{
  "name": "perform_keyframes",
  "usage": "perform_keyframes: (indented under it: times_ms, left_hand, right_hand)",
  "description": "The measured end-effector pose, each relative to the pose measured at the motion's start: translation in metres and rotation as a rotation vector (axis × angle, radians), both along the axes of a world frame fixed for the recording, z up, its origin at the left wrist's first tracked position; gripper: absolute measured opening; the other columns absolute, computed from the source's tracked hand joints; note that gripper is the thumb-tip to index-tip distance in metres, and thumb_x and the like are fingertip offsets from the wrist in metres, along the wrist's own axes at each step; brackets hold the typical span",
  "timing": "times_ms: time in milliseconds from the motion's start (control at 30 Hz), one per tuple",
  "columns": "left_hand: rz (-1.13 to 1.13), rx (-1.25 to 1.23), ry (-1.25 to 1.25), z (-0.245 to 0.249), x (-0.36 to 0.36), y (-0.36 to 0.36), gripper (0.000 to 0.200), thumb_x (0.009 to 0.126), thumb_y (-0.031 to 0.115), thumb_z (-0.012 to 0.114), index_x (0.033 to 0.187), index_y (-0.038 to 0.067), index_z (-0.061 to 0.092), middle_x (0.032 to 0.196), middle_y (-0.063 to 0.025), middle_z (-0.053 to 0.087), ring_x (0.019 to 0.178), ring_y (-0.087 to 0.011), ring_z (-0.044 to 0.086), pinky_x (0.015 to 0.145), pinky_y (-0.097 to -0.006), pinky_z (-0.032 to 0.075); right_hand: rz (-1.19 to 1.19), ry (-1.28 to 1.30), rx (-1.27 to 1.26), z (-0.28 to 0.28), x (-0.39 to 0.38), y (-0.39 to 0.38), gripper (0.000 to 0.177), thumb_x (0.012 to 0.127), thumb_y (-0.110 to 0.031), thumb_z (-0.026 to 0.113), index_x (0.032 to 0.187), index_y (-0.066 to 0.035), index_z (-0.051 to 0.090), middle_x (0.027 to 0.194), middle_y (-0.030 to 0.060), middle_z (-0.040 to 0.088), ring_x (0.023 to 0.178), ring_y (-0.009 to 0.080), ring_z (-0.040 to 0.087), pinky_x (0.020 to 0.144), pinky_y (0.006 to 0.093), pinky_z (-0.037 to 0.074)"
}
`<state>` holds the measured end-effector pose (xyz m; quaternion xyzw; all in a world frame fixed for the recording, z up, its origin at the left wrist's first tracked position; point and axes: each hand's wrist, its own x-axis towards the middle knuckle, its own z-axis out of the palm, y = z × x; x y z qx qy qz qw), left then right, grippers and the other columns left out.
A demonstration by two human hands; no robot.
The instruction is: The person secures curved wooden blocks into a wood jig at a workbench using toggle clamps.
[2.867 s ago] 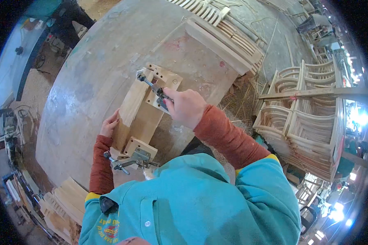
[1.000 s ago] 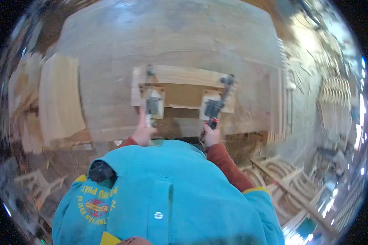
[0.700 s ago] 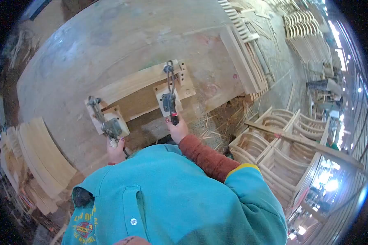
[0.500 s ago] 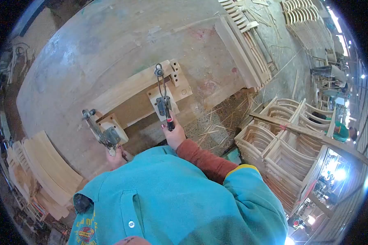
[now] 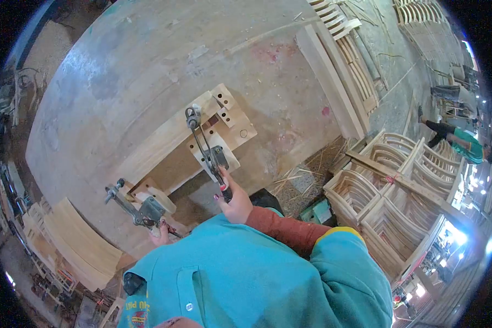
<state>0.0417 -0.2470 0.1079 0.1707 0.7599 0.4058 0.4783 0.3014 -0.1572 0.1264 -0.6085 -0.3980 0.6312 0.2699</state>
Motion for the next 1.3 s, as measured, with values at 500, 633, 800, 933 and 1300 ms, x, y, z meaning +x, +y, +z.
perform_keyframes:
  times_ms: [500,633,800,933,1300]
  left_hand:
    - [-0.198,0.171,-0.118,0.013,0.105,0.207,0.016,0.092,0.015,0.047,0.088,0.000,0.052,0.069,-0.0033,0.052,0.061,-0.0118,0.051,0.058,-0.0271,0.044]
    - [-0.331,0.295,-0.156,0.003,0.149,0.304,0.009,0.090,0.011,0.050,0.089,0.002,0.050,0.073,-0.0041,0.055,0.062,-0.0131,0.053,0.059,-0.0273,0.044]
    - [-0.568,0.336,-0.238,-0.022,0.207,0.421,0.033,0.088,0.012,0.055,0.111,0.001,0.035,0.090,-0.0070,0.057,0.073,-0.0157,0.056,0.068,-0.0304,0.047]
    - [-0.794,0.381,0.135,-0.041,0.252,0.481,0.068,0.086,0.027,0.059,0.130,-0.007,0.020,0.101,-0.0123,0.059,0.080,-0.0213,0.058,0.068,-0.0310,0.048]
    - [-0.802,0.330,0.039,-0.048,0.220,0.448,0.069,0.086,0.028,0.058,0.139,0.002,0.023,0.094,-0.0112,0.059,0.076,-0.0192,0.059,0.070,-0.0311,0.048]
  right_hand:
    - [0.183,-0.209,0.185,0.007,0.099,0.239,0.067,0.080,-0.017,0.059,0.139,-0.015,0.028,0.096,0.0241,0.061,0.090,0.0358,0.062,0.079,0.0371,0.048]
    - [0.116,-0.374,0.458,-0.012,0.150,0.333,0.062,0.080,-0.021,0.057,0.136,-0.017,0.030,0.084,0.0224,0.063,0.078,0.0388,0.063,0.070,0.0424,0.051]
    - [0.119,-0.768,0.737,-0.027,0.231,0.436,0.060,0.083,-0.020,0.058,0.136,-0.015,0.031,0.088,0.0163,0.063,0.061,0.0239,0.064,0.059,0.0355,0.052]
    - [0.085,-0.639,0.405,0.004,0.276,0.474,0.059,0.083,-0.018,0.057,0.136,-0.015,0.031,0.076,0.0096,0.061,0.054,0.0152,0.060,0.052,0.0308,0.050]
    - [-0.137,-1.114,0.812,0.010,0.281,0.451,0.063,0.080,-0.021,0.061,0.136,-0.017,0.034,0.117,0.0220,0.052,0.111,0.0390,0.047,0.098,0.0435,0.035]
